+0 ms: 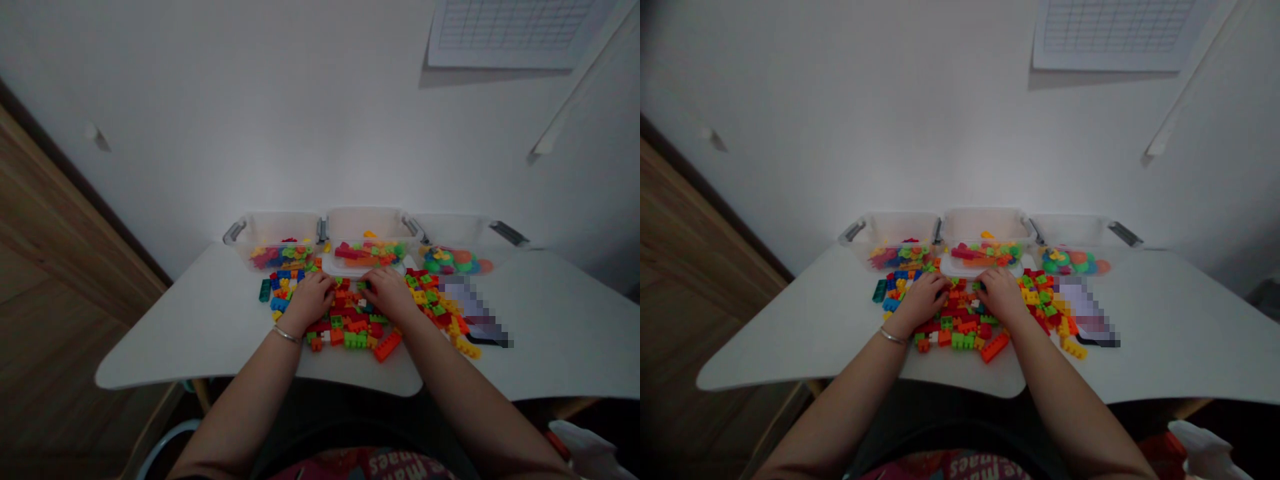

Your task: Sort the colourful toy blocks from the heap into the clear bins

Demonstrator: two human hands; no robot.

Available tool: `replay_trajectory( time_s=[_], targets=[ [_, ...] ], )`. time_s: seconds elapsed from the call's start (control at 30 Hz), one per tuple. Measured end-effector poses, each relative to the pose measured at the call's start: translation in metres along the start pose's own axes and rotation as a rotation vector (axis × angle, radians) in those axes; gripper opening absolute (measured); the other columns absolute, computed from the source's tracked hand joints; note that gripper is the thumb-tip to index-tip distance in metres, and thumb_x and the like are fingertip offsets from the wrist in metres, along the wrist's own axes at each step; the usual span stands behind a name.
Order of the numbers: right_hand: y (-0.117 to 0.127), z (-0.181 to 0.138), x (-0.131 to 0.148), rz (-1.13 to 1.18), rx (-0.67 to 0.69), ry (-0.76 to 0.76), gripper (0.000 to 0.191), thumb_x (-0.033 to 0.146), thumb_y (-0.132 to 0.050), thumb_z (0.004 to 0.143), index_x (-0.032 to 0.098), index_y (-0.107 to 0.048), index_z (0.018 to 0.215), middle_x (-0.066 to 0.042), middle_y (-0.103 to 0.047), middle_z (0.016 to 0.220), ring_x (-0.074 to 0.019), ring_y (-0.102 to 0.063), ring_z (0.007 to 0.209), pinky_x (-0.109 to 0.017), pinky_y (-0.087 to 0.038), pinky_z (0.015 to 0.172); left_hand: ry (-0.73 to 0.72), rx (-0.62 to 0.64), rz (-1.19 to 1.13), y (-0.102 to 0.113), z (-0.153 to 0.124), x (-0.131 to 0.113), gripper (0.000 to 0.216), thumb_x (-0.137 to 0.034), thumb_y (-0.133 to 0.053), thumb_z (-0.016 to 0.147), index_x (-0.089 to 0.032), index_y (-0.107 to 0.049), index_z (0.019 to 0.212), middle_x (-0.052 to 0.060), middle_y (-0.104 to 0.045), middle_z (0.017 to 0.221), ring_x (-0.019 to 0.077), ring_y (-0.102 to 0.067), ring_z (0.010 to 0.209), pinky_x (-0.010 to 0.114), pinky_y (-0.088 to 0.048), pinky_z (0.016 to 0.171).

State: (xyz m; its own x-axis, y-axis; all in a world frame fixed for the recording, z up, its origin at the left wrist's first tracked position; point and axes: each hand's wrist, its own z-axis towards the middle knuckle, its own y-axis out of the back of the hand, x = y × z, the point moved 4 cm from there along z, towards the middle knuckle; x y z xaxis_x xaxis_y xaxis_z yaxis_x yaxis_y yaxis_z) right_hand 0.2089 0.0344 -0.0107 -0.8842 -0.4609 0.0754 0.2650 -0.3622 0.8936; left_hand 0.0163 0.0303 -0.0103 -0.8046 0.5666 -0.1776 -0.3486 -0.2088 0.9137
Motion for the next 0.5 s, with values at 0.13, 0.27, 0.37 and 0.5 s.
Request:
replay_trajectory(
  time_s=[0.13, 0.27, 0.37, 0.5],
  targets=[
    [0.021, -0.004, 0.002, 0.055, -0.257, 0.021, 0.015, 0.024, -0.061, 0.083, 0.02, -0.064, 0.097, -0.007, -0.069, 0.093, -0.0233, -0.059, 0.092, -0.035, -0.044, 0.082, 0.003, 0.006, -0.008, 0.001, 0.0, 0.0, 0.02, -0.018, -0.053, 0.087, -0.018, -0.065, 0.104, 0.008, -0.065, 0.108, 0.0237, -0.056, 0.102, 0.039, -0.046, 0.096],
    [0.05, -0.002, -0.003, 0.13, -0.616, 0.011, 0.015, 0.027, -0.059, 0.084, 0.021, -0.061, 0.098, -0.006, -0.069, 0.094, -0.0217, -0.06, 0.092, -0.036, -0.044, 0.086, 0.012, 0.013, -0.003, 0.002, -0.001, -0.001, 0.02, -0.019, -0.052, 0.087, -0.018, -0.065, 0.104, 0.008, -0.064, 0.108, 0.0233, -0.056, 0.102, 0.039, -0.046, 0.095],
    [0.065, 0.006, -0.017, 0.148, -0.74, -0.123, 0.015, 0.031, -0.057, 0.084, 0.021, -0.06, 0.096, -0.006, -0.067, 0.093, -0.0215, -0.059, 0.09, -0.037, -0.044, 0.085, 0.018, 0.02, -0.01, 0.003, -0.001, -0.001, 0.021, -0.018, -0.053, 0.087, -0.019, -0.065, 0.104, 0.008, -0.064, 0.11, 0.023, -0.056, 0.103, 0.04, -0.046, 0.096],
    [0.074, 0.02, -0.04, 0.177, -0.759, -0.321, 0.023, 0.036, -0.053, 0.086, 0.019, -0.061, 0.1, -0.008, -0.065, 0.093, -0.0219, -0.057, 0.091, -0.036, -0.045, 0.083, 0.019, 0.02, -0.02, 0.003, -0.001, 0.0, 0.02, -0.018, -0.053, 0.087, -0.018, -0.065, 0.103, 0.008, -0.065, 0.11, 0.0234, -0.056, 0.104, 0.04, -0.046, 0.097]
  ],
)
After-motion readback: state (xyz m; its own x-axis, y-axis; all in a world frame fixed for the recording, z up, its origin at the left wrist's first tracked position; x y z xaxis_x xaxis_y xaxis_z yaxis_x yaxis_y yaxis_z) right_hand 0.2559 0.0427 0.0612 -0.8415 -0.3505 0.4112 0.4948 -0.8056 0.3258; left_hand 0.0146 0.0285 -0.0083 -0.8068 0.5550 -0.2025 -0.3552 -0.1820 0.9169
